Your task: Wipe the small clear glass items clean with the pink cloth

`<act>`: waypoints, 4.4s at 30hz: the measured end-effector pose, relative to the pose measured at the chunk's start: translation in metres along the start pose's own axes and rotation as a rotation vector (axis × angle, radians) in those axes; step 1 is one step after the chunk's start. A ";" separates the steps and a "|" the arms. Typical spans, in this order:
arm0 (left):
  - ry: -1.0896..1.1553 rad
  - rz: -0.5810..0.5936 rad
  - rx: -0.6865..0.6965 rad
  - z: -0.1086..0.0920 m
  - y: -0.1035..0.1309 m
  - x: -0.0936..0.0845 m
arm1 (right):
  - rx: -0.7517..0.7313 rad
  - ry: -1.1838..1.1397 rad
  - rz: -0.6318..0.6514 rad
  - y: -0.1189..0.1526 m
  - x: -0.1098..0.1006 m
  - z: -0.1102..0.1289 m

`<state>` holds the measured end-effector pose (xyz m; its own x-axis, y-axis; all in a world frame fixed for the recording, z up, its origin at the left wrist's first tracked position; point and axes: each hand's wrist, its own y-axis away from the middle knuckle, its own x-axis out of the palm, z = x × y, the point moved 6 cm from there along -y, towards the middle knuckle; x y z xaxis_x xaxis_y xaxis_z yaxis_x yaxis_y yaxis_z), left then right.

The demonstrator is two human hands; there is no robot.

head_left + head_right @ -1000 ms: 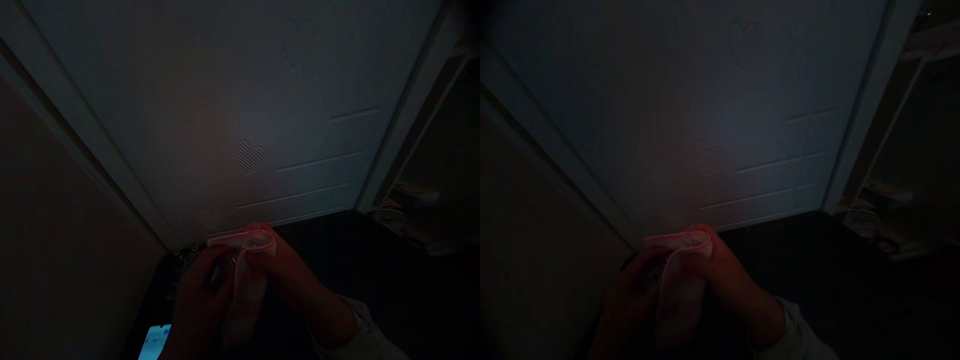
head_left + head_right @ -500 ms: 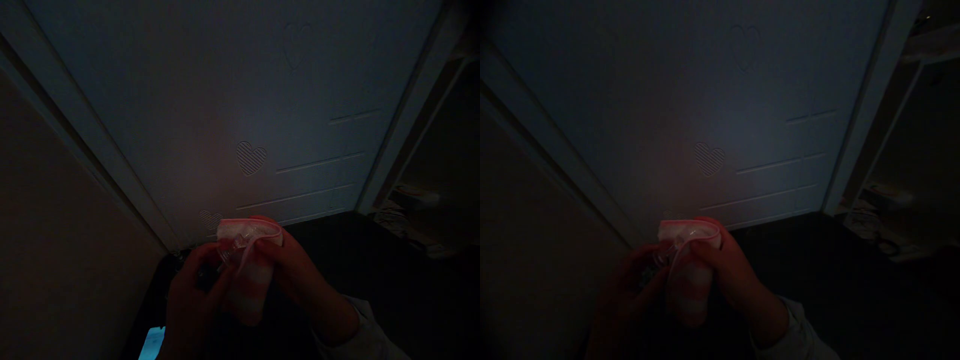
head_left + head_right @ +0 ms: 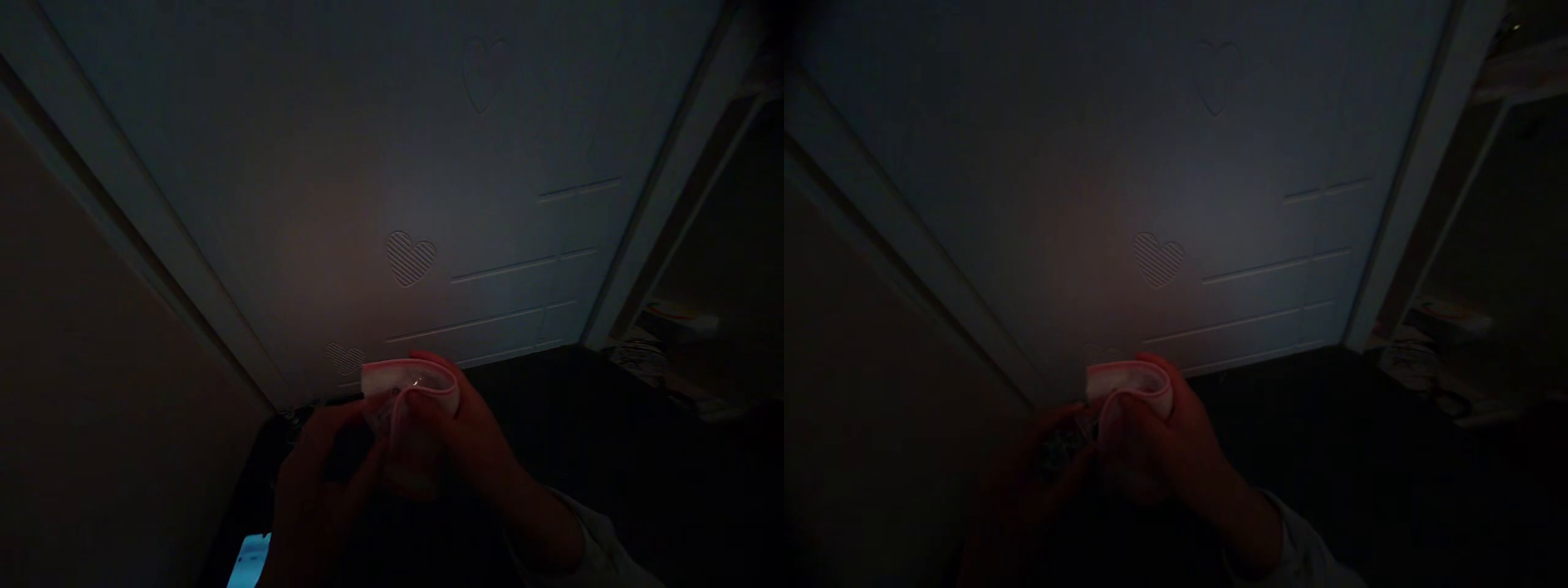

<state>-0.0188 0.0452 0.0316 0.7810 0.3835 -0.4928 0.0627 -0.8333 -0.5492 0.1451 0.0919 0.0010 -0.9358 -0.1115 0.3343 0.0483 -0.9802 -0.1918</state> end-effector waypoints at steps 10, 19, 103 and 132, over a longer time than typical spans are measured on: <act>-0.083 -0.084 0.080 -0.001 0.007 -0.001 | -0.106 0.127 0.068 0.001 0.006 0.001; -0.143 -0.006 0.131 -0.001 0.005 -0.003 | -0.164 0.188 0.025 -0.001 0.002 0.006; -0.182 0.049 0.165 -0.021 0.010 0.014 | -0.191 0.371 -0.057 -0.004 0.004 0.007; -0.221 0.052 0.217 -0.022 0.009 0.017 | -0.208 0.399 -0.015 -0.006 0.002 0.004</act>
<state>0.0089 0.0353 0.0328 0.6242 0.4394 -0.6459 -0.1266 -0.7590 -0.6387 0.1447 0.0972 0.0064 -0.9993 0.0146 -0.0355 0.0002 -0.9231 -0.3846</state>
